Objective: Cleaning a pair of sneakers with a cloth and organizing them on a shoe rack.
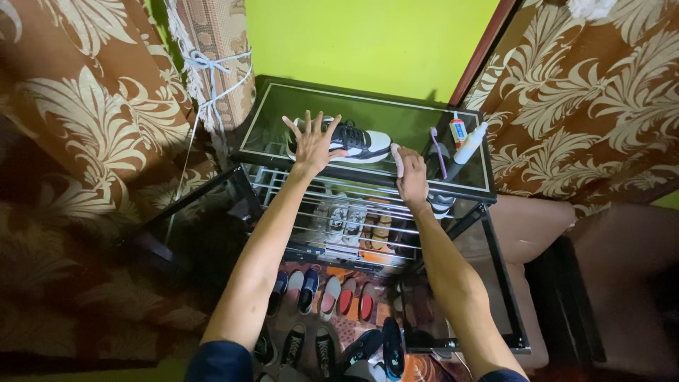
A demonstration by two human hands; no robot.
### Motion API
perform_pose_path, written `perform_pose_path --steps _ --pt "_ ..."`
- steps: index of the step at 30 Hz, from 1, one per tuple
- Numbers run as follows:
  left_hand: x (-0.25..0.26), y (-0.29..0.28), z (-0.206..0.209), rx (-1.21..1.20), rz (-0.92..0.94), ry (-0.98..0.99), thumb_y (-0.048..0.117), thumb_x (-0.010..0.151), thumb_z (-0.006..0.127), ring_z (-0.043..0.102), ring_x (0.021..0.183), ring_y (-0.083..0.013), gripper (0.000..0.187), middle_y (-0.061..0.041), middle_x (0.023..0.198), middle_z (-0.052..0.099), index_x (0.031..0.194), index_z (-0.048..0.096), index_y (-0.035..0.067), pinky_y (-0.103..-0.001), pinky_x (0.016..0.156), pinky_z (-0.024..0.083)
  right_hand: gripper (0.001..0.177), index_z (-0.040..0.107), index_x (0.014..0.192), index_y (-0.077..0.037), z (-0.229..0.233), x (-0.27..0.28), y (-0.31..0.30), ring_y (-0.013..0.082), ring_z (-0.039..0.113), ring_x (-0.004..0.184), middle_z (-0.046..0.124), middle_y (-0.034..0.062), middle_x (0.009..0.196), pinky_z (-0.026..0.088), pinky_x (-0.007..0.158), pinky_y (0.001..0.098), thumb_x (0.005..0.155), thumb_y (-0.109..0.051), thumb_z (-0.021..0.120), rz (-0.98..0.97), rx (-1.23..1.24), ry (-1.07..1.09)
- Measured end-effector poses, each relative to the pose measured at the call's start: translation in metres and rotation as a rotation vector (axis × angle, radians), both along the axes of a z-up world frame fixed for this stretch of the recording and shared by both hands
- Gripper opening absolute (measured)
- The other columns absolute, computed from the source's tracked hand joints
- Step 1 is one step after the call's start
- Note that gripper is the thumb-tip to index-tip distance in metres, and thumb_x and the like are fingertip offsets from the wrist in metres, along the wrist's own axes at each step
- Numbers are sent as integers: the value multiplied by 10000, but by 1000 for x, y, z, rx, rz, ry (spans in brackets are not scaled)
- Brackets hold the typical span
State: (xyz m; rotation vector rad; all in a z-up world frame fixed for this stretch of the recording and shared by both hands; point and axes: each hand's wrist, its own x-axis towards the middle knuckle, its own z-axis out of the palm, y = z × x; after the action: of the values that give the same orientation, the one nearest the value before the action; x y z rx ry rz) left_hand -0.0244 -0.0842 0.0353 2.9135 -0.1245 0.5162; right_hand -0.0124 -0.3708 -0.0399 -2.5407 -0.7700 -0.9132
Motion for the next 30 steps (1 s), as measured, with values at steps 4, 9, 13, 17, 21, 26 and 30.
perform_pose_path --steps 4,9,13,17,21,26,30 --pt "-3 -2 -30 4 30 -183 662 785 729 276 1504 -471 868 -189 1545 464 1532 405 361 -854 1075 -32 724 573 1375 -67 -7 4 0 340 540 1219 617 131 1197 444 1054 422 656 -47 662 -25 -13 6" --pt "-25 -29 -45 -309 101 -465 436 914 750 256 1499 -433 528 -117 1513 477 1387 555 309 -847 1065 13 682 585 1301 -64 2 -3 3 339 543 1207 622 137 1180 462 1022 429 633 -63 722 -70 -77 7" --pt "-32 -63 -66 -488 179 -484 361 914 748 268 1477 -450 505 -74 1562 406 1380 556 326 -880 1048 85 695 580 1306 -68 0 0 4 335 547 1213 626 133 1184 466 1011 426 629 -51 737 -58 -65 10" --pt "-40 -89 -59 -749 248 -355 339 940 703 237 1465 -519 616 -185 1579 276 1490 428 325 -877 1035 153 586 605 1191 -49 1 -4 4 347 555 1158 626 148 1123 468 979 421 621 -62 738 -89 -97 18" --pt "-29 -97 -54 -831 299 -300 336 914 734 235 1443 -574 798 -239 1583 191 1584 300 327 -840 1030 234 561 603 1175 -57 23 -22 12 339 559 1158 629 140 1114 467 973 412 632 -62 743 -93 -87 19" --pt "-17 -96 -57 -805 293 -325 308 881 759 268 1392 -588 867 -250 1567 191 1605 283 270 -793 1023 312 489 593 1093 -68 20 -17 11 329 558 1109 619 129 1073 466 943 414 630 -86 750 -123 -102 18" --pt "5 -93 -68 -787 380 -397 271 791 825 342 1314 -516 965 -204 1473 298 1599 298 238 -726 940 449 443 569 1040 -65 -2 2 1 348 550 1073 593 140 1046 464 909 432 631 -112 730 -78 -97 25"
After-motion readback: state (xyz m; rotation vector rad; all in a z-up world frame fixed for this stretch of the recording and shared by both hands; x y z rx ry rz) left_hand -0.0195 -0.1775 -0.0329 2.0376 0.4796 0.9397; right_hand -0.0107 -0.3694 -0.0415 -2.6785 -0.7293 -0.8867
